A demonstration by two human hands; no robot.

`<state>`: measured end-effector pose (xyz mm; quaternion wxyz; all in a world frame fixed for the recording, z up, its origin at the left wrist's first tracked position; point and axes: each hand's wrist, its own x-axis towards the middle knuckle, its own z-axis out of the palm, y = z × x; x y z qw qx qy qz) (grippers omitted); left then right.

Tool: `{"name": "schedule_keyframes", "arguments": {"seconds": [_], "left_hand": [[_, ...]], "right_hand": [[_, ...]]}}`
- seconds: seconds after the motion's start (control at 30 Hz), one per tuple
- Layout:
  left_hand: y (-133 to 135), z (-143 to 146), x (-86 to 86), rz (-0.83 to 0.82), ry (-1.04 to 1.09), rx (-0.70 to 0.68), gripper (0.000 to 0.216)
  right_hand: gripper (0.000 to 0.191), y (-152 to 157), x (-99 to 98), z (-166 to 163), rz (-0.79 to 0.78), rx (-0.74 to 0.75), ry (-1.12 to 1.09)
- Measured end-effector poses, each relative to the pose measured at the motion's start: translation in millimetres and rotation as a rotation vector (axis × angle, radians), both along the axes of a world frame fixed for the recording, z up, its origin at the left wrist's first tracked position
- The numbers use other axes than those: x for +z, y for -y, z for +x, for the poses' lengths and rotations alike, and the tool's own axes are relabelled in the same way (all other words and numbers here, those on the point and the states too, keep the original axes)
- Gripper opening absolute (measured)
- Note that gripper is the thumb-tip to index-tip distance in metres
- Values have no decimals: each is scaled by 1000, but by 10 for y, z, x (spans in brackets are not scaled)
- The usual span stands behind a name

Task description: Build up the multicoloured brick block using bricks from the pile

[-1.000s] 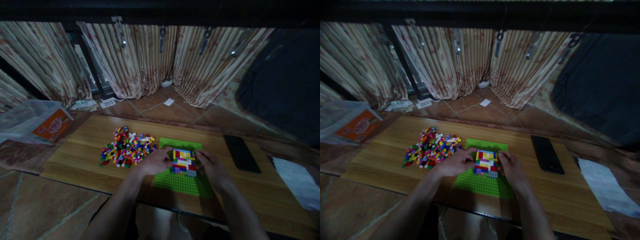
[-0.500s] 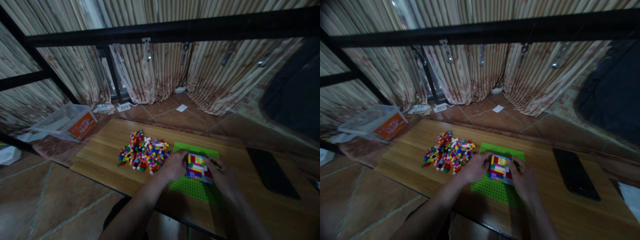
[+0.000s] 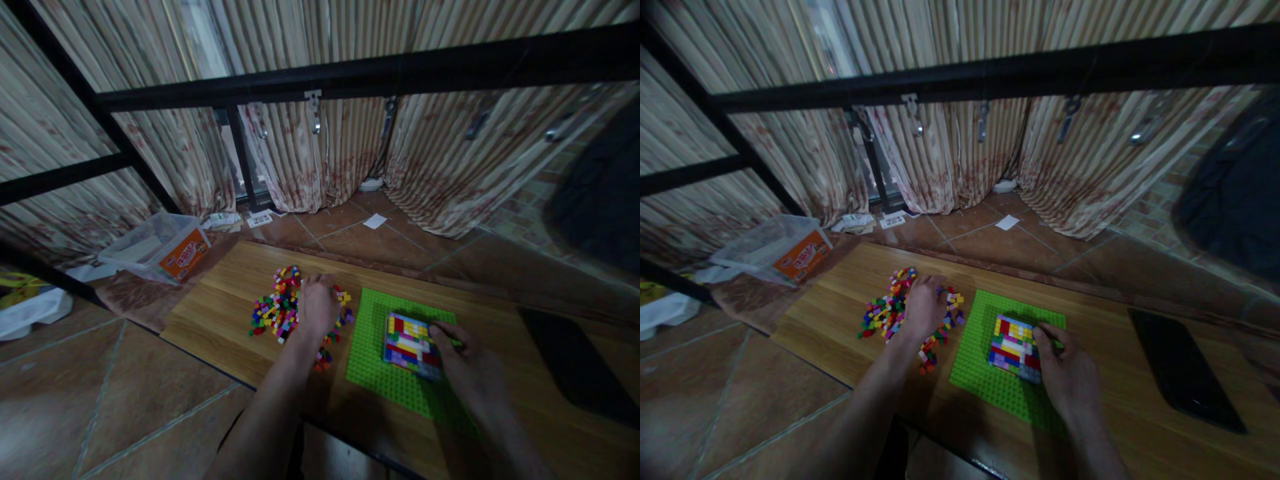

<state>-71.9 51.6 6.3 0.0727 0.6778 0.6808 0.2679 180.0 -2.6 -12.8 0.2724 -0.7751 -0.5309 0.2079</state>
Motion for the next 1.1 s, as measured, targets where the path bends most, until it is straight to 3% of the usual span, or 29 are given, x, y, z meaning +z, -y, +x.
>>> {"name": "schedule_keyframes", "arguments": {"seconds": [0.2, 0.63, 0.97, 1.1], "left_hand": [[-51, -298, -79, -30, -176, -98, 33], [-41, -334, -85, -23, -164, -116, 22], [-53, -311, -87, -78, 94, -131, 15], [-26, -198, -108, -110, 442, -284, 14]], "right_hand": [[53, 11, 19, -37, 48, 27, 57], [53, 17, 40, -57, 82, 27, 60], [45, 42, 25, -55, 166, 47, 15], [40, 81, 105, -116, 271, 41, -51]]}}
